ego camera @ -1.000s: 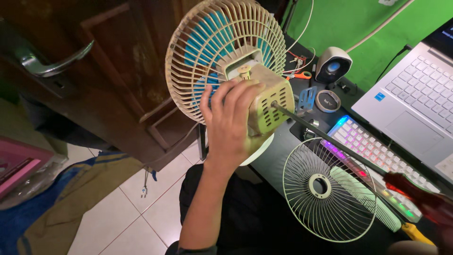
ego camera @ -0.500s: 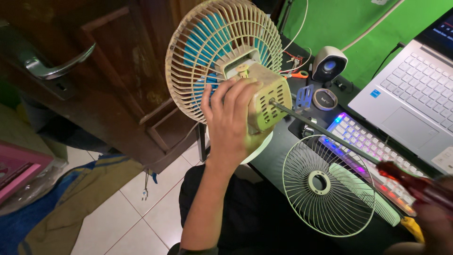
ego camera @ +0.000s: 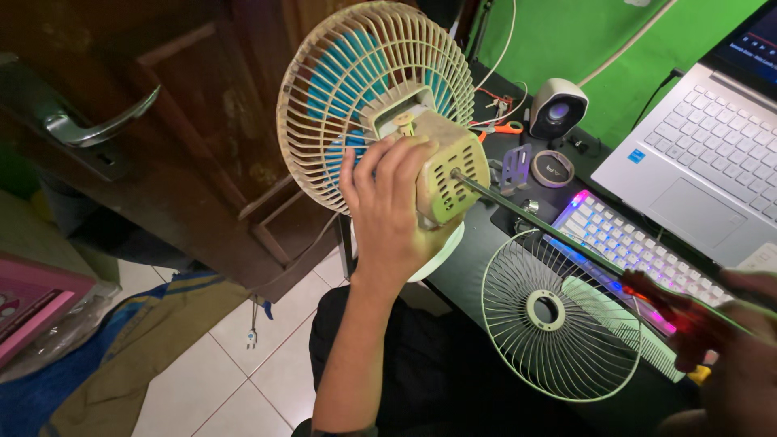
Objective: The person disassembles a small desk fan using screwdrivers. They remove the front grille, unscrew the rear housing, and separate the fan blades from the motor assembly. The person then wipes the fan blades with a cloth.
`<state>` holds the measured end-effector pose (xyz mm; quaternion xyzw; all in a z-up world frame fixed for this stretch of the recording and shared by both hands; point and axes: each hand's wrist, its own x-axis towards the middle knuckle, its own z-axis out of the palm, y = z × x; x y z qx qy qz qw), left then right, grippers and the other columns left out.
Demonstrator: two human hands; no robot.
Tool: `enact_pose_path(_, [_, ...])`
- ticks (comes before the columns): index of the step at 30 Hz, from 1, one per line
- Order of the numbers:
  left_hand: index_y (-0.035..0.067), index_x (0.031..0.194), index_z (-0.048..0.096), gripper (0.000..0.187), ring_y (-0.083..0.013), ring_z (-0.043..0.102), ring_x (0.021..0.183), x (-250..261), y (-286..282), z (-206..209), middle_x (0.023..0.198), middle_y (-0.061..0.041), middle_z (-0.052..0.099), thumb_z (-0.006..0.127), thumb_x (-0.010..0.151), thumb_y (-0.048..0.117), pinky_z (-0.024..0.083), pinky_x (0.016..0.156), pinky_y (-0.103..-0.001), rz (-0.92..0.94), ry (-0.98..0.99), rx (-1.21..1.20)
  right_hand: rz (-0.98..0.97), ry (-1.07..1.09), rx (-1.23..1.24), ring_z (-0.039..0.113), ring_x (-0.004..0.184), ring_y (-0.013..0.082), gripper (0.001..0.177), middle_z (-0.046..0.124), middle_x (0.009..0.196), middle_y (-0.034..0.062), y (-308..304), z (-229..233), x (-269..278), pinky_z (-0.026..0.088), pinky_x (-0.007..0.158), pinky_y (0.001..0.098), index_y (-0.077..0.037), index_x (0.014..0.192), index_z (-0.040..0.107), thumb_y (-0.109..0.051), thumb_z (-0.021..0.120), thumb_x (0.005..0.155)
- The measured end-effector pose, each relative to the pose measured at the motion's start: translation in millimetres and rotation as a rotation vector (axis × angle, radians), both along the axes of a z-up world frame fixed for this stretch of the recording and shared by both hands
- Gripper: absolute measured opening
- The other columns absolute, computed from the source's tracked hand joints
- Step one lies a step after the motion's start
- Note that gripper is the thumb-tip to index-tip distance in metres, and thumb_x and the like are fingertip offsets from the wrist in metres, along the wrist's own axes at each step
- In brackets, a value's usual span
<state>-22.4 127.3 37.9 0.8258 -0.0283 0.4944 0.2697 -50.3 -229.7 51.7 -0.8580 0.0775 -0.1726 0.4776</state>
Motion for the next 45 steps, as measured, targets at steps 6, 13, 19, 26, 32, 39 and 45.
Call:
enact_pose_path(6, [0.012,0.140,0.051,0.084,-0.0306,0.046,0.139,0,1,1,0.142,-0.005,0.053,0.092,0.074,0.043,0.021,0.126,-0.058,-0.004,0.003,0.000,0.314,-0.102,-0.159,0.068,0.098,0.0227,0.056,0.062,0.108,0.0142,6,18,-10,0.055,0.090,0.0363,0.002,0.134,0.044,-0.007,0.075,0.089])
enact_pose_path(13, [0.011,0.141,0.050,0.086,-0.0309,0.046,0.139,-1,1,-1,0.143,-0.006,0.053,0.093,0.073,0.043,0.021,0.126,-0.059,-0.011,0.009,-0.009,0.389,0.035,-0.212,0.071,0.080,0.0272,0.037,0.062,0.083,0.0195,17,27,-2,0.059,0.084,0.0353,0.002,0.138,0.060,-0.002,0.059,0.101])
enact_pose_path(19, [0.012,0.141,0.049,0.087,-0.0308,0.045,0.139,-1,2,0,0.142,-0.005,0.052,0.093,0.073,0.043,0.021,0.126,-0.059,-0.010,-0.007,0.001,0.487,-0.157,-0.339,0.071,0.089,0.0161,0.038,0.074,0.104,0.0133,21,21,5,0.057,0.078,0.0285,0.000,0.120,0.067,-0.013,0.080,0.086])
enact_pose_path(26, [0.013,0.140,0.050,0.086,-0.0301,0.046,0.139,-1,2,-3,0.143,-0.004,0.052,0.094,0.072,0.042,0.021,0.127,-0.058,-0.015,-0.006,-0.001,0.396,-0.004,-0.215,0.071,0.094,0.0153,0.034,0.075,0.106,0.0116,11,13,9,0.056,0.084,0.0293,-0.002,0.120,0.069,-0.015,0.074,0.088])
enact_pose_path(32, [0.018,0.142,0.046,0.086,-0.0324,0.045,0.142,1,4,-5,0.146,-0.004,0.051,0.095,0.073,0.038,0.021,0.127,-0.063,-0.057,-0.050,0.007,0.493,0.060,-0.163,0.072,0.095,0.0160,0.031,0.076,0.107,0.0131,4,10,15,0.057,0.082,0.0300,-0.001,0.122,0.070,-0.013,0.071,0.093])
enact_pose_path(39, [0.027,0.129,0.064,0.067,-0.0379,0.045,0.141,-14,2,10,0.142,-0.006,0.053,0.093,0.069,0.032,0.025,0.123,-0.072,0.037,0.063,0.187,0.466,0.064,0.045,0.070,0.100,0.0163,0.029,0.073,0.110,0.0145,4,5,19,0.056,0.089,0.0297,0.003,0.120,0.068,-0.006,0.069,0.092])
enact_pose_path(45, [0.021,0.120,0.069,0.044,-0.0352,0.049,0.135,-35,-1,41,0.136,-0.005,0.055,0.088,0.085,0.039,0.033,0.116,-0.067,0.119,0.118,0.313,0.430,0.124,0.089,0.073,0.101,0.0202,0.029,0.076,0.109,0.0166,6,13,23,0.058,0.090,0.0320,0.003,0.119,0.068,-0.003,0.069,0.090])
